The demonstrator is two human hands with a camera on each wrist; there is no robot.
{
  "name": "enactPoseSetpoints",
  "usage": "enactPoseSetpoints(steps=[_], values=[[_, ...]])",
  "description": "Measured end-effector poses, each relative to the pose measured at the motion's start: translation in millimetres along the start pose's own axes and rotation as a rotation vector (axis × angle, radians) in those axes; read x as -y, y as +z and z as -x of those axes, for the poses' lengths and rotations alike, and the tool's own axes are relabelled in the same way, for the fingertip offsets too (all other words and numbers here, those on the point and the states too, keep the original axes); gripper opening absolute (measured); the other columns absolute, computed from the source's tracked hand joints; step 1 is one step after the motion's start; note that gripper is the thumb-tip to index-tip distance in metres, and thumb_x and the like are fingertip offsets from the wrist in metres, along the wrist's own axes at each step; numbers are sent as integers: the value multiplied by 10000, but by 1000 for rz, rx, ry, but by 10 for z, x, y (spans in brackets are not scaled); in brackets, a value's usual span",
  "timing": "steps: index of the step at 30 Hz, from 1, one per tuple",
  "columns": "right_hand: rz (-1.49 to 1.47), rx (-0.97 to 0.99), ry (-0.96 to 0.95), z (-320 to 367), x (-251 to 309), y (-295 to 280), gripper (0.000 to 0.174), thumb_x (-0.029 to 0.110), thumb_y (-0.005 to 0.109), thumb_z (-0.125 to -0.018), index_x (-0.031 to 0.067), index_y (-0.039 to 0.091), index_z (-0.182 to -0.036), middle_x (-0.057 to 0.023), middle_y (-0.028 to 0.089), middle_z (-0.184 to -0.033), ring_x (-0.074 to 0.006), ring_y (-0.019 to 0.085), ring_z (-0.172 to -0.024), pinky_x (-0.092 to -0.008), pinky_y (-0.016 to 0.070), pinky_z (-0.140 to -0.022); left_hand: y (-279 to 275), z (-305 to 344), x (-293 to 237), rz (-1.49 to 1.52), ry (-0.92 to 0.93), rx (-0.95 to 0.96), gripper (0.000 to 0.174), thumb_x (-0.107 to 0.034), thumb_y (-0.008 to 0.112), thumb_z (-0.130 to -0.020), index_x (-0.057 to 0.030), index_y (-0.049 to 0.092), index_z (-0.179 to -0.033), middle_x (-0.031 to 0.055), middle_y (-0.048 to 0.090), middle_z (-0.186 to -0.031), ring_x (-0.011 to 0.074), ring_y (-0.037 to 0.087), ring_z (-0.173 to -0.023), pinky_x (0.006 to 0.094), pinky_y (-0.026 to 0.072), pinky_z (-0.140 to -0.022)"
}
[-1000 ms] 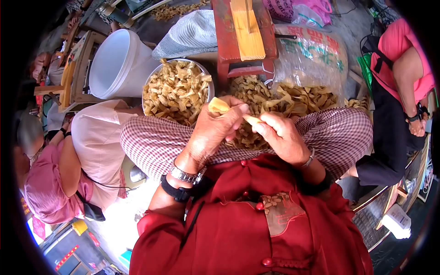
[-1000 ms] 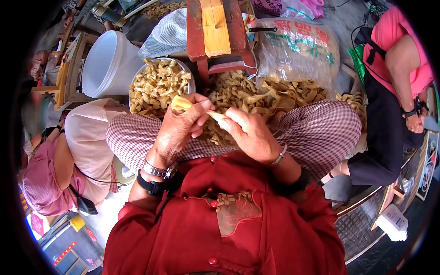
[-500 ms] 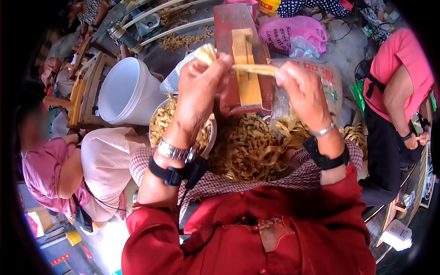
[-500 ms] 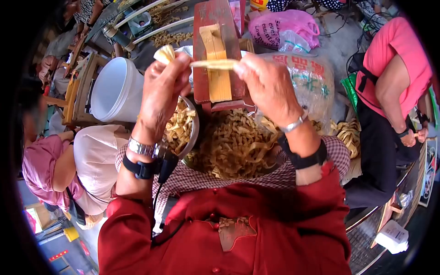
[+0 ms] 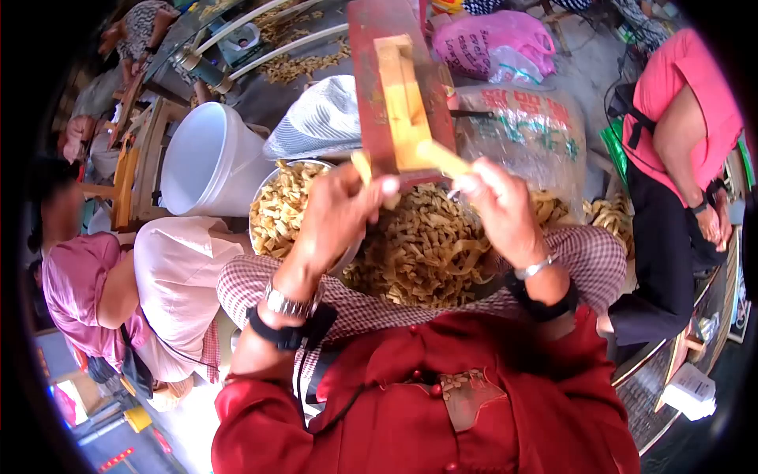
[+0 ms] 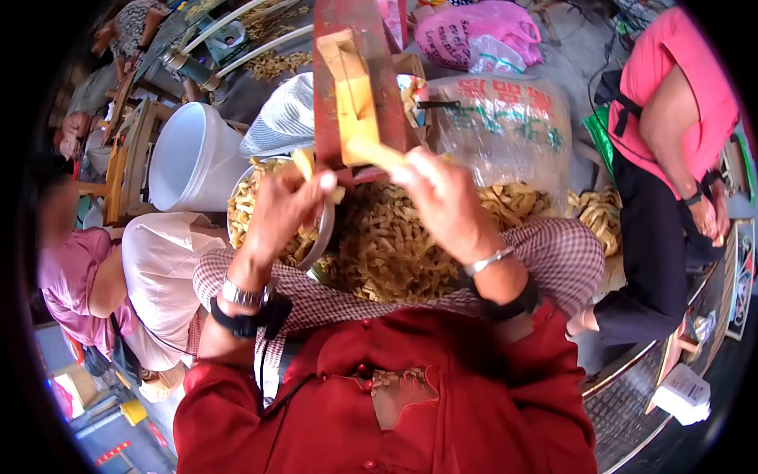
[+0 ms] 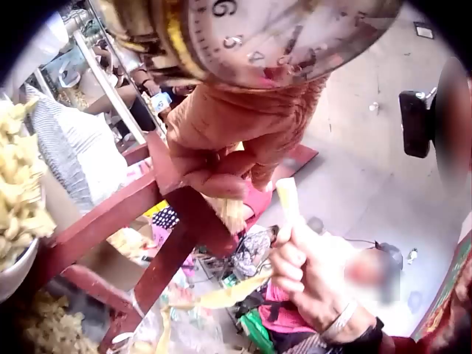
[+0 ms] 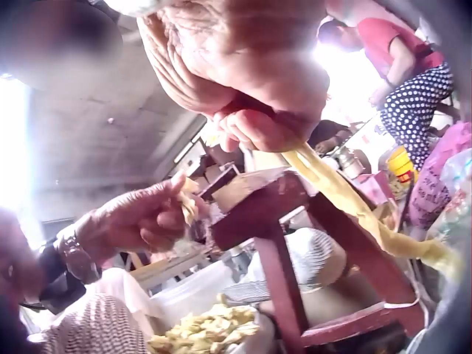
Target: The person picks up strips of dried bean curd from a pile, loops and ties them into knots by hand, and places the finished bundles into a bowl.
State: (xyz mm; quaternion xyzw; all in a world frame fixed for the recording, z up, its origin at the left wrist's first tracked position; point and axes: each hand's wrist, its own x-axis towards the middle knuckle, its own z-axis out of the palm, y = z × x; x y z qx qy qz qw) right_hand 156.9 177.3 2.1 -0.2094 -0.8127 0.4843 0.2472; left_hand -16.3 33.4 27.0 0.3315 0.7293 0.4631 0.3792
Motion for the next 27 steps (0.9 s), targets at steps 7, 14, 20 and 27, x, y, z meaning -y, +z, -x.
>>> enactPoseSetpoints(steps=[7, 14, 20, 27], values=[[-137, 146, -461, 524, 499, 647, 149, 138, 648, -824, 66, 536, -758, -55, 496, -621, -206, 535, -525, -355, 411, -475, 368, 487, 697, 377, -212, 231, 419, -342, 593, -903, 46, 600, -1062, 80, 647, -805, 109, 577, -669, 254, 480, -617], [-331, 528, -567, 934, 599, 1075, 178, 195, 576, -862, 31, 510, -844, -115, 593, -693, -247, 619, -613, -389, 456, -528, 618, 352, 652, 1002, -606, 661, 391, -358, 530, -935, -10, 543, -1114, 26, 591, -719, 73, 483, -528, 195, 434, -484], [-214, -99, -423, 781, 566, 844, 104, 136, 583, -868, 44, 541, -843, -92, 546, -773, -256, 573, -689, -350, 456, -595, 345, 550, 385, 741, -302, 310, 151, -154, 616, -887, -38, 609, -983, -71, 491, -635, 9, 382, -500, 145, 326, -436], [-267, -148, 51, 650, 254, 853, 179, 171, 487, -921, 20, 483, -826, -186, 517, -698, -379, 544, -662, -431, 417, -567, 236, 797, 316, 253, -82, 200, 97, -94, 611, -880, -22, 616, -944, -43, 494, -635, 48, 460, -550, 188, 359, -479]])
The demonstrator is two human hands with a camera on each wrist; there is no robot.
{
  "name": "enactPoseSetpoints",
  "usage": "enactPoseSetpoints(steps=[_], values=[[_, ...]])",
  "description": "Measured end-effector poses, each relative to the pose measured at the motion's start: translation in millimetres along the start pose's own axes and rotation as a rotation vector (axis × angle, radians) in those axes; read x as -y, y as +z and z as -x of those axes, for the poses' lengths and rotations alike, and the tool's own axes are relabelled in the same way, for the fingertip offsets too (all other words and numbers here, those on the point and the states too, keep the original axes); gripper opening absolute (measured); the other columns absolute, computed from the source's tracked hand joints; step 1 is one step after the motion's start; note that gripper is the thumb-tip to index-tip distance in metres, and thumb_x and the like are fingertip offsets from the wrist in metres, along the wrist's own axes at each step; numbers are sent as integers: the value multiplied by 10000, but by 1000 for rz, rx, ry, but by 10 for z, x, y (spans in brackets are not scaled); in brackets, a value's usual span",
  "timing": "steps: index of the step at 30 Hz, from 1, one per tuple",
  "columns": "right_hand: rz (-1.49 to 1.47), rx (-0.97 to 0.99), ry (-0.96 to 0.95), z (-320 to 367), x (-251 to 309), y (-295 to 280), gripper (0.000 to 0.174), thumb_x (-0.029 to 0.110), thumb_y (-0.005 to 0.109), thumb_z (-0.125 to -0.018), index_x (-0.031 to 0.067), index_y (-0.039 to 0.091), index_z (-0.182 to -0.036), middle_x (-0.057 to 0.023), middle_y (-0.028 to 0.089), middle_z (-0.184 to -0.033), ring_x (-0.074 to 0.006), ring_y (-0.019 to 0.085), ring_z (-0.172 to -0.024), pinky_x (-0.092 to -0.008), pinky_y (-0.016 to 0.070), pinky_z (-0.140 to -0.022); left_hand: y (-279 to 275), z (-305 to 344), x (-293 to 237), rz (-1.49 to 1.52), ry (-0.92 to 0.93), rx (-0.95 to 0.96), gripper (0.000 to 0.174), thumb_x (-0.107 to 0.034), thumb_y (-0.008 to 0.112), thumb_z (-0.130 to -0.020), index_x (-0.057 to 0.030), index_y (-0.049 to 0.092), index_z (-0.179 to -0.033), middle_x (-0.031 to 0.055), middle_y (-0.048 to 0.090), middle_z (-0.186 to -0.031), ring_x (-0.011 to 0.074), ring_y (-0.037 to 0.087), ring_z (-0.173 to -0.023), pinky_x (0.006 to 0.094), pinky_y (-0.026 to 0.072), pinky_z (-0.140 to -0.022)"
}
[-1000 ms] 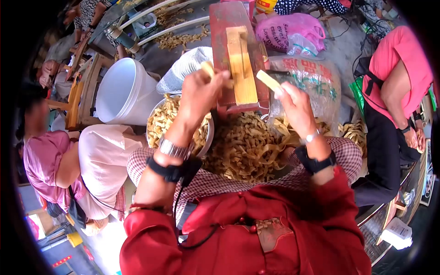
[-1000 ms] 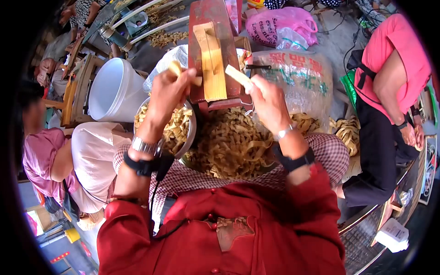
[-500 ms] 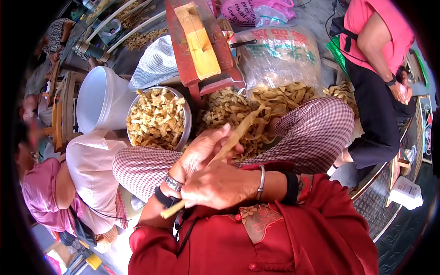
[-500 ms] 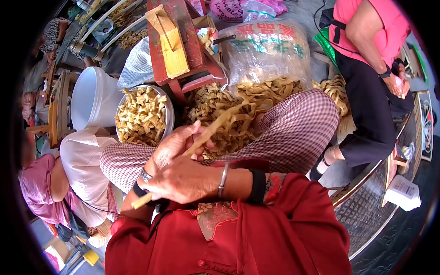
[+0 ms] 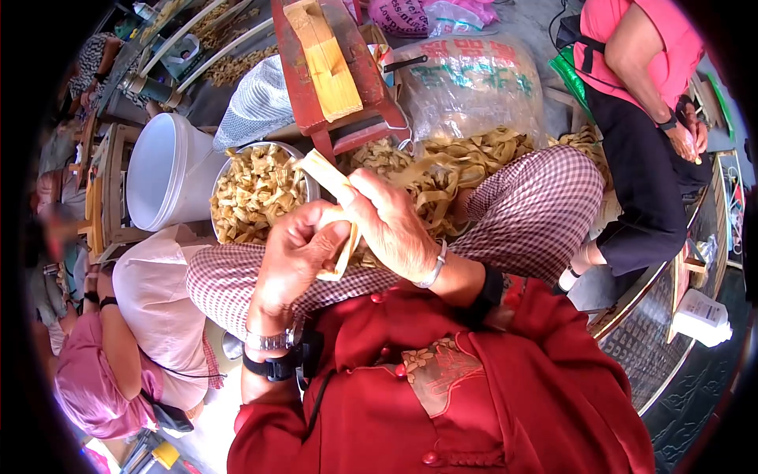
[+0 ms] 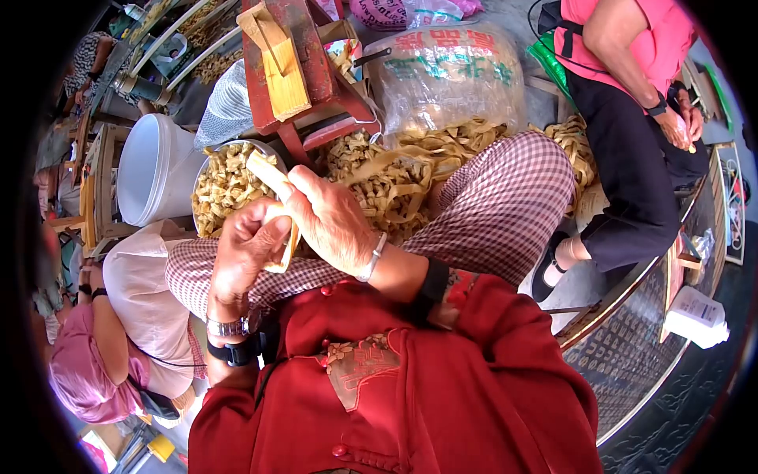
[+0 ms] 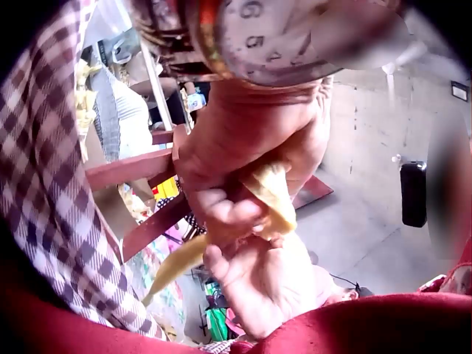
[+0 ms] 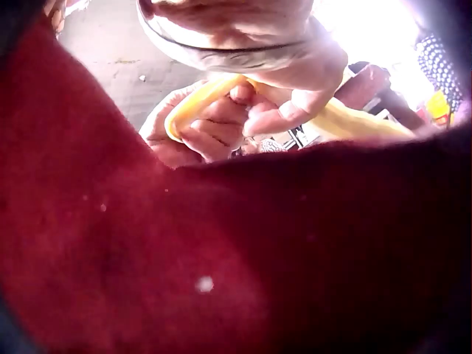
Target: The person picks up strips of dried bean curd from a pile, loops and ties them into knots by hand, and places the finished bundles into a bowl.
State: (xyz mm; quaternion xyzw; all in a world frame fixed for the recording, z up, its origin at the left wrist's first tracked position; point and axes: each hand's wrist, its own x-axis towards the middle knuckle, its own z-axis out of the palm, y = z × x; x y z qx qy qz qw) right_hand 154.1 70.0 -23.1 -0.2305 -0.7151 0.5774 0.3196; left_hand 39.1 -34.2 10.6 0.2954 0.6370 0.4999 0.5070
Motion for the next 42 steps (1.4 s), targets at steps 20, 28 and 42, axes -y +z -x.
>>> enactPoseSetpoints(steps=[20, 28, 42], values=[[-4, 194, -161, -4, -1, -351, 219, 237, 501, -947, 27, 558, -924, -139, 584, -745, -259, 610, -673, -327, 452, -600, 120, -67, 119, 676, 161, 226, 362, -74, 597, -882, -10, 508, -1227, 56, 608, -1119, 111, 591, -974, 266, 481, -857], [-230, 264, 28, 18, -134, -283, 221, 209, 509, -951, -3, 555, -988, -95, 609, -823, -159, 603, -749, -293, 473, -674, 136, -98, 158, -175, 460, 14, 326, -229, 581, -911, -1, 594, -1144, 100, 579, -1104, 194, 478, -1111, 303, 406, -914], [-138, 135, 162, 134, -210, -549, 392, 391, 370, -993, 52, 566, -978, 18, 507, -793, -33, 423, -627, -181, 358, -493, 160, -87, 272, 805, -9, 375, 483, -356, 430, -966, 81, 547, -1135, 151, 593, -941, 224, 583, -725, 428, 557, -725]])
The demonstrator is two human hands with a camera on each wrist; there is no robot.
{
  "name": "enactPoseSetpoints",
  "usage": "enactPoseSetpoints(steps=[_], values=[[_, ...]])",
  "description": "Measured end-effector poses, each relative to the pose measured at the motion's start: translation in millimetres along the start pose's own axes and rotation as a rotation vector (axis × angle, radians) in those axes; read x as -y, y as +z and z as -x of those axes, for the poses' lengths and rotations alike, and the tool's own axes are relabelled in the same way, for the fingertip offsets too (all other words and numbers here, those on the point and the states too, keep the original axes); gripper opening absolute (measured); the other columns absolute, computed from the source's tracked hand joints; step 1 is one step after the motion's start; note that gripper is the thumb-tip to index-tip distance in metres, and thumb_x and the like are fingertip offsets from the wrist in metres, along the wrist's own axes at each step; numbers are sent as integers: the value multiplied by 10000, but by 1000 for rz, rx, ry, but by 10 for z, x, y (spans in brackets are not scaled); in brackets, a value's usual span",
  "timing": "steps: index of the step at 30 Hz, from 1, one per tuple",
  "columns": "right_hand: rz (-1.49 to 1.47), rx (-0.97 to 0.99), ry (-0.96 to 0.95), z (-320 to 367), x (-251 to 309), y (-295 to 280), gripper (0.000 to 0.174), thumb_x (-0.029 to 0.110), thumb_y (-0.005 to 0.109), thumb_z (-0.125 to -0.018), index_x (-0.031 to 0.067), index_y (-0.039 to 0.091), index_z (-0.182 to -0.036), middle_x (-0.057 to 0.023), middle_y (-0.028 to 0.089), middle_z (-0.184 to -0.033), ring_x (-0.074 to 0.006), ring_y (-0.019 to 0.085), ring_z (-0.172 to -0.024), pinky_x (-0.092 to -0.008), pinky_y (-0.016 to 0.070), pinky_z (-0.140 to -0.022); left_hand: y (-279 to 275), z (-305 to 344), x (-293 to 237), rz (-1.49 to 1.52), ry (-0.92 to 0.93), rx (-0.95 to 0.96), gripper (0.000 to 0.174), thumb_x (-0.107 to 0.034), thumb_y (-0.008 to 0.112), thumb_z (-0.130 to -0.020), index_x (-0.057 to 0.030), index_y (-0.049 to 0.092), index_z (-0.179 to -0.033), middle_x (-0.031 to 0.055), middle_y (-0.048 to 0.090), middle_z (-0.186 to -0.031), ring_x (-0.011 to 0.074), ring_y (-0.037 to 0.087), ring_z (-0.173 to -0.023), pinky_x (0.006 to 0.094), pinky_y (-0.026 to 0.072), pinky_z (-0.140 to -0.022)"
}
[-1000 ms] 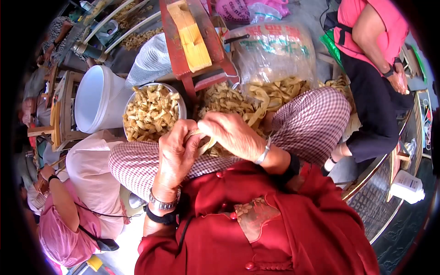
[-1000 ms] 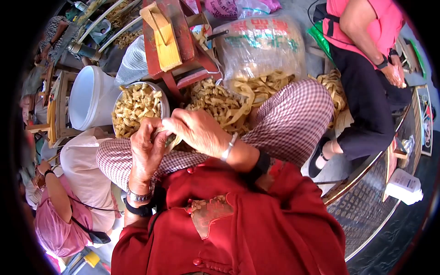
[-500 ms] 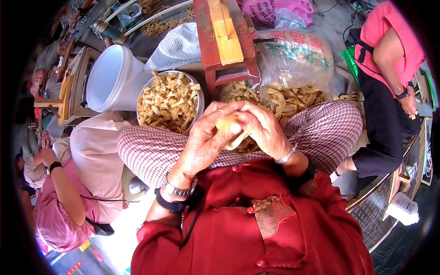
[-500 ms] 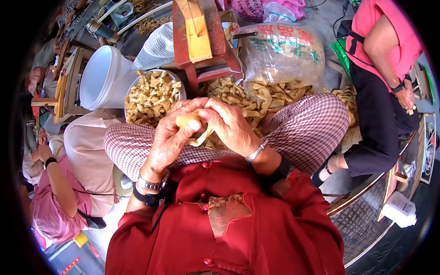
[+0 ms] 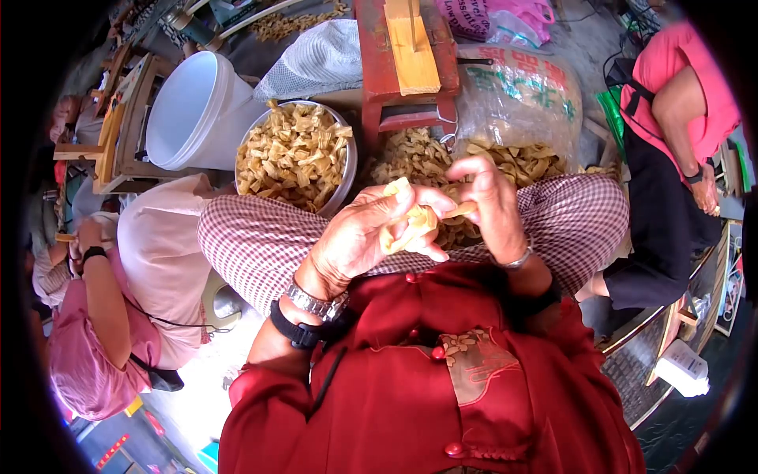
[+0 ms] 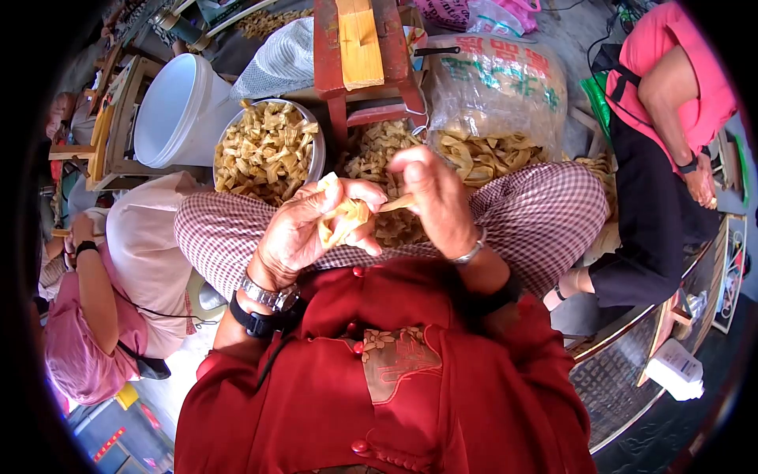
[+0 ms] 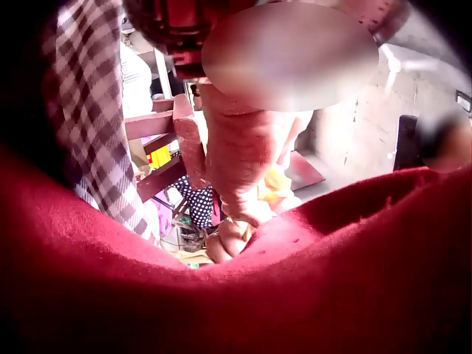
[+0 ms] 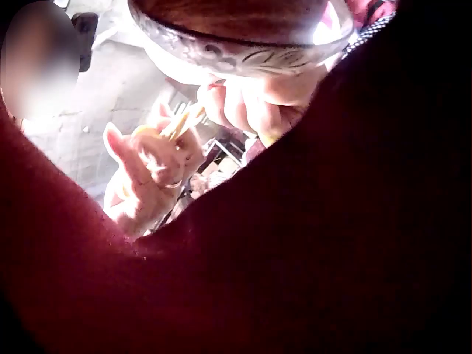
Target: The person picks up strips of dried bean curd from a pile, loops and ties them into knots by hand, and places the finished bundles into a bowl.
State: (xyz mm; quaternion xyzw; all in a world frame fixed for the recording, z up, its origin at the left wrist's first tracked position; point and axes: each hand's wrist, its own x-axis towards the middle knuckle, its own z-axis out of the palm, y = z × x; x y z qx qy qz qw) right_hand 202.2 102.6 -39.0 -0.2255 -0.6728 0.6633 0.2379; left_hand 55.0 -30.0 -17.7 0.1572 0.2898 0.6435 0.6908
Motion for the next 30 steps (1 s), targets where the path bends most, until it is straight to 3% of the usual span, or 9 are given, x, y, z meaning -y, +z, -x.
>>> enactPoseSetpoints(steps=[5, 10, 16, 17, 20, 24, 26, 27, 30], values=[[-103, -203, 182, 107, -122, -541, 331, 345, 384, -997, 67, 556, -939, 10, 530, -781, -19, 376, -547, -156, 308, -443, -76, 77, -95, 153, 88, 0, 418, -307, 454, -967, 83, 567, -1067, 113, 582, -923, 181, 558, -709, 475, 537, -790], [32, 280, 354, 54, 47, -300, 229, 215, 513, -948, 20, 516, -1067, -18, 520, -782, -69, 546, -664, -200, 499, -474, -79, 4, -112, 73, 130, -87, 456, -354, 462, -960, 78, 572, -1054, 116, 584, -879, 176, 558, -686, 443, 542, -749], [15, 388, 316, 15, 12, -66, 201, 192, 531, -933, -4, 558, -970, -15, 514, -776, -64, 539, -650, -200, 491, -456, -55, 45, -67, -519, 144, -351, 464, -365, 549, -920, 74, 573, -1068, 67, 596, -729, 98, 519, -552, 277, 526, -577], [43, 380, 296, 4, -12, -55, 202, 193, 534, -931, -5, 561, -964, -15, 515, -777, -63, 539, -651, -200, 491, -457, -75, 26, -48, -474, 127, -409, 355, -259, 631, -884, 48, 579, -1054, 34, 575, -648, 67, 502, -495, 207, 469, -481], [89, 377, 278, -21, 6, -3, 227, 229, 572, -910, 14, 563, -981, -15, 551, -782, -58, 532, -625, -206, 472, -452, -45, 19, -82, -608, 30, -490, 290, -197, 670, -856, 22, 582, -1023, 29, 574, -650, 61, 491, -476, 195, 425, -426], [166, 421, 267, -6, 61, 75, 250, 258, 596, -898, 19, 556, -960, -35, 563, -685, -83, 512, -571, -261, 421, -492, -116, 3, -77, -511, 27, -415, 213, -161, 702, -825, -9, 595, -930, 11, 584, -667, 43, 512, -525, 179, 389, -385], [414, 427, -117, -35, -62, 82, 225, 222, 569, -913, -1, 552, -890, -80, 542, -649, -98, 504, -564, -282, 411, -516, -150, 11, -107, -395, 86, -437, 101, -92, 647, -851, -29, 586, -901, -4, 546, -636, 39, 466, -487, 178, 363, -377], [263, 386, 51, -12, 111, 102, 230, 189, 539, -926, -17, 543, -825, -101, 532, -644, -121, 504, -559, -290, 405, -528, -135, 27, -183, -278, 127, -449, 77, -79, 631, -858, -32, 583, -898, -8, 532, -627, 39, 447, -472, 179, 361, -377], [184, 349, 16, -48, 205, -24, 263, 181, 522, -933, -33, 539, -781, -87, 518, -628, -144, 481, -536, -289, 396, -522, -134, 55, -354, -175, 244, -407, 15, -38, 571, -879, -32, 572, -892, -13, 487, -606, 44, 390, -448, 185, 366, -388]])
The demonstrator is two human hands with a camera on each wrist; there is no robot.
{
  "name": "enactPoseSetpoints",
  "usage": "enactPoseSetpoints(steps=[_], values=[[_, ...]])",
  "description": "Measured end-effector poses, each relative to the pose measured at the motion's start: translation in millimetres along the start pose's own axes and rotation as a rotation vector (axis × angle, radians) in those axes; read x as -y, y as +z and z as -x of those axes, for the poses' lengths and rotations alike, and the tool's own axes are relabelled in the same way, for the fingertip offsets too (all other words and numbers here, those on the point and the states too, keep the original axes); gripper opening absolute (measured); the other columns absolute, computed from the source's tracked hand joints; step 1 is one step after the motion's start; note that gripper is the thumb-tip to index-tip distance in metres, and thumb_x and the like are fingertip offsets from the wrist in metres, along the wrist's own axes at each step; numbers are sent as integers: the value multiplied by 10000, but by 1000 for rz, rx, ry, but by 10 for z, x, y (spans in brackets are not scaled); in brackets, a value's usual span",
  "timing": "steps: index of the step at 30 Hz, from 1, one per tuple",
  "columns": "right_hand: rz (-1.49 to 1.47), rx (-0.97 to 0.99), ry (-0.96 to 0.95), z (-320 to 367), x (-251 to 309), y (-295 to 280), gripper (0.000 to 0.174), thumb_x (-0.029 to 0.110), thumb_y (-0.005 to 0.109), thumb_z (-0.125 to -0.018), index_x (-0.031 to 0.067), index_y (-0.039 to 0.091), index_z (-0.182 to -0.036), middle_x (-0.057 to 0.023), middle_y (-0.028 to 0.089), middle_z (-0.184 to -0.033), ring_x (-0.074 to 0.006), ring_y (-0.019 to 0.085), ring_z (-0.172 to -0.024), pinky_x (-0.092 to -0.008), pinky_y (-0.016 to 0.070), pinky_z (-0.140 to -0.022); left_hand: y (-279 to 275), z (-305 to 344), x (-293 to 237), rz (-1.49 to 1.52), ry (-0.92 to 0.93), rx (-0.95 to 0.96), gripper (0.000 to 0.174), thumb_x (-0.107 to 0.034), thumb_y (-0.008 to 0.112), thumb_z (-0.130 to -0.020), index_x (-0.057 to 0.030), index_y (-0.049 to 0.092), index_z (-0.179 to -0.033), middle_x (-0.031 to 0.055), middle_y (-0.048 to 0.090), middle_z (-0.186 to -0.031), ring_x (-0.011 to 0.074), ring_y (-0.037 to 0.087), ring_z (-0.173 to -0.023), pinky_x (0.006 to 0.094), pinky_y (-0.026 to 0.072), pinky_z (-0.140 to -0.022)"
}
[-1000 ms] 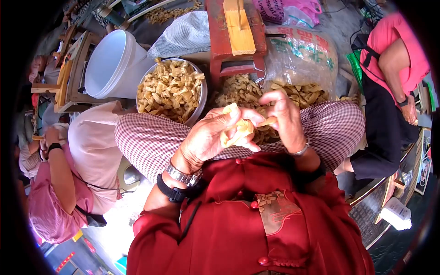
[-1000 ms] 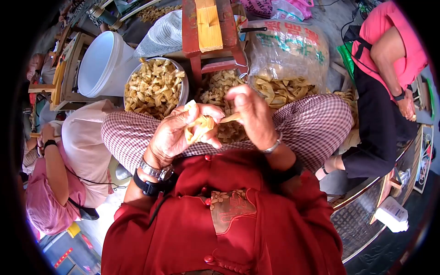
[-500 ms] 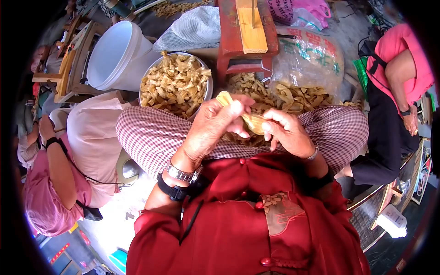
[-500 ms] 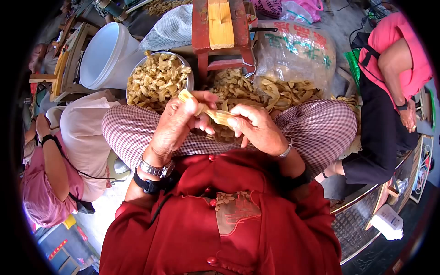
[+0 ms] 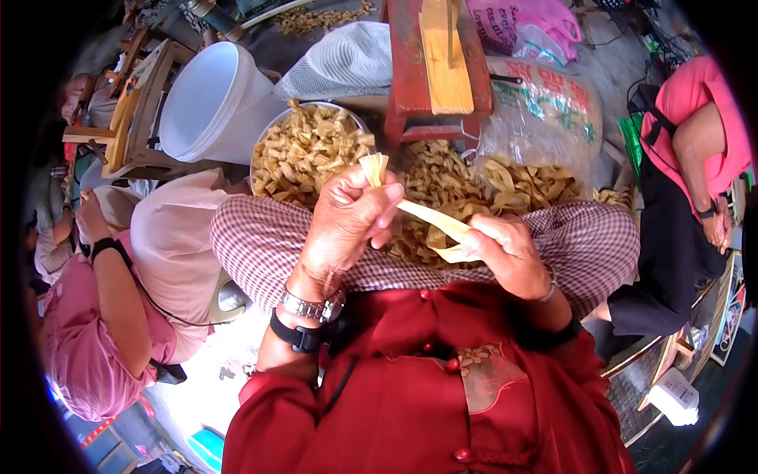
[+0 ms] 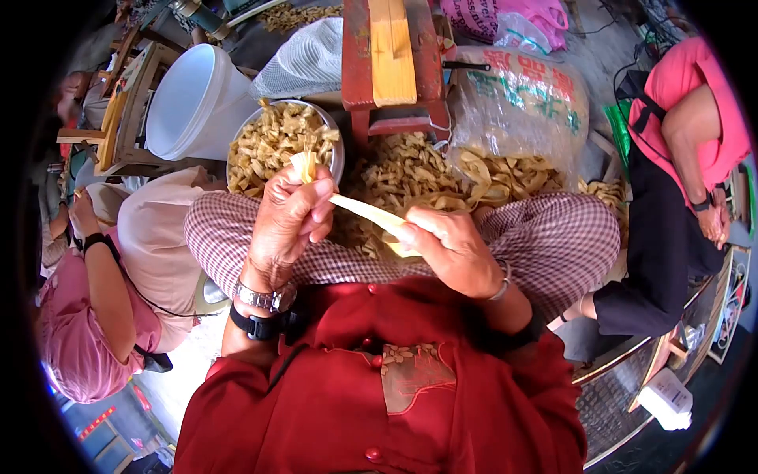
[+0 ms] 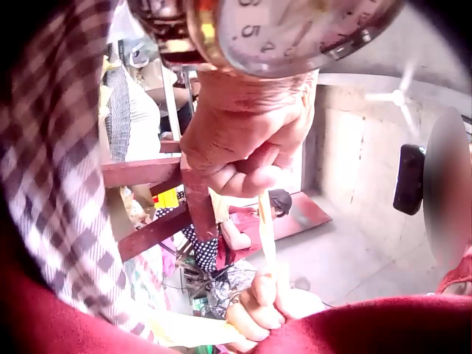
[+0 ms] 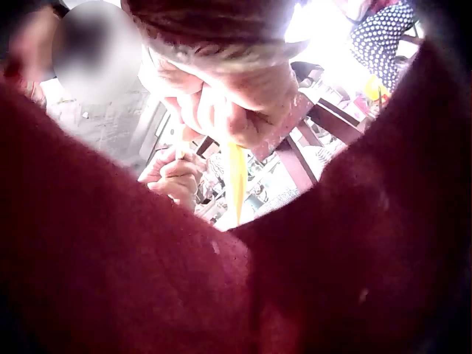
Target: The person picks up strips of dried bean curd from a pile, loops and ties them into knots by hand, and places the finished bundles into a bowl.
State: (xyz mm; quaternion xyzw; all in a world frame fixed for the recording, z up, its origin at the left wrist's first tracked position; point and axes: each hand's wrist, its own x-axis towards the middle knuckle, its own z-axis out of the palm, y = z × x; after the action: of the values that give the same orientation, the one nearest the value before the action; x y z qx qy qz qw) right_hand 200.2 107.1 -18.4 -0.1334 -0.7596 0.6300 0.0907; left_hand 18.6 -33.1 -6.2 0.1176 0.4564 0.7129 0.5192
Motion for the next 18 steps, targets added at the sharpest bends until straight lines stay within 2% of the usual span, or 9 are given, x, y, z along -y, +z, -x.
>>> enactPoseSetpoints(steps=[3, 4, 7, 8, 11, 12, 14, 16, 18], values=[[129, -40, -81, -186, 131, -213, 293, 205, 534, -922, -23, 524, -740, -78, 476, -600, -150, 432, -515, -303, 377, -510, 73, -139, -108, -25, 92, 47, 29, -52, 559, -884, -25, 566, -892, -5, 489, -611, 49, 403, -466, 197, 387, -406], [208, -48, -79, -280, 210, -309, 286, 204, 538, -918, -19, 523, -740, -83, 465, -596, -150, 426, -513, -308, 371, -506, 122, -224, -156, -71, 114, -2, 41, -63, 553, -889, -24, 565, -886, -5, 490, -613, 49, 406, -467, 197, 391, -410], [389, -149, -135, -610, 355, -563, 280, 232, 540, -913, -4, 528, -763, -122, 442, -580, -231, 406, -498, -344, 358, -496, 237, -539, -387, -163, 212, 36, 36, -58, 550, -887, -32, 565, -868, -11, 500, -631, 45, 411, -476, 186, 396, -416], [451, -171, -150, -731, 393, -655, 280, 241, 542, -911, -1, 533, -770, -130, 444, -574, -253, 402, -498, -349, 360, -496, 330, -630, -493, -216, 231, -8, 41, -63, 557, -885, -41, 574, -855, -10, 518, -627, 47, 432, -462, 180, 393, -409], [532, -252, -192, -1036, 480, -873, 305, 287, 529, -912, 9, 547, -788, -159, 467, -586, -319, 456, -525, -368, 375, -505, 380, -955, -669, -333, 319, 22, 54, -92, 574, -882, -49, 593, -858, -8, 546, -603, 57, 488, -444, 191, 401, -396], [610, -269, -195, -1110, 505, -945, 312, 297, 519, -910, 13, 553, -788, -165, 493, -599, -338, 490, -539, -381, 383, -511, 428, -1017, -714, -354, 335, -5, 64, -105, 578, -885, -49, 600, -863, -11, 545, -607, 49, 471, -447, 190, 393, -404], [657, -305, -244, -1241, 523, -1033, 289, 285, 510, -905, 27, 560, -785, -180, 506, -613, -354, 521, -571, -410, 391, -528, 549, -1114, -787, -393, 363, -63, 87, -130, 585, -891, -49, 612, -875, -15, 543, -615, 34, 438, -454, 186, 377, -420], [701, -344, -238, -1342, 485, -1082, 271, 274, 506, -900, 33, 561, -789, -188, 523, -640, -366, 536, -605, -428, 394, -540, 492, -1314, -760, -489, 423, -67, 98, -147, 594, -887, -53, 617, -871, -23, 549, -620, 34, 463, -469, 185, 374, -419], [773, -341, -221, -1431, 261, -1104, 256, 266, 503, -896, 39, 562, -795, -193, 541, -671, -377, 544, -637, -441, 398, -553, 424, -1497, -653, -617, 475, -103, 104, -148, 587, -891, -52, 616, -866, -25, 545, -616, 33, 461, -466, 183, 368, -414]])
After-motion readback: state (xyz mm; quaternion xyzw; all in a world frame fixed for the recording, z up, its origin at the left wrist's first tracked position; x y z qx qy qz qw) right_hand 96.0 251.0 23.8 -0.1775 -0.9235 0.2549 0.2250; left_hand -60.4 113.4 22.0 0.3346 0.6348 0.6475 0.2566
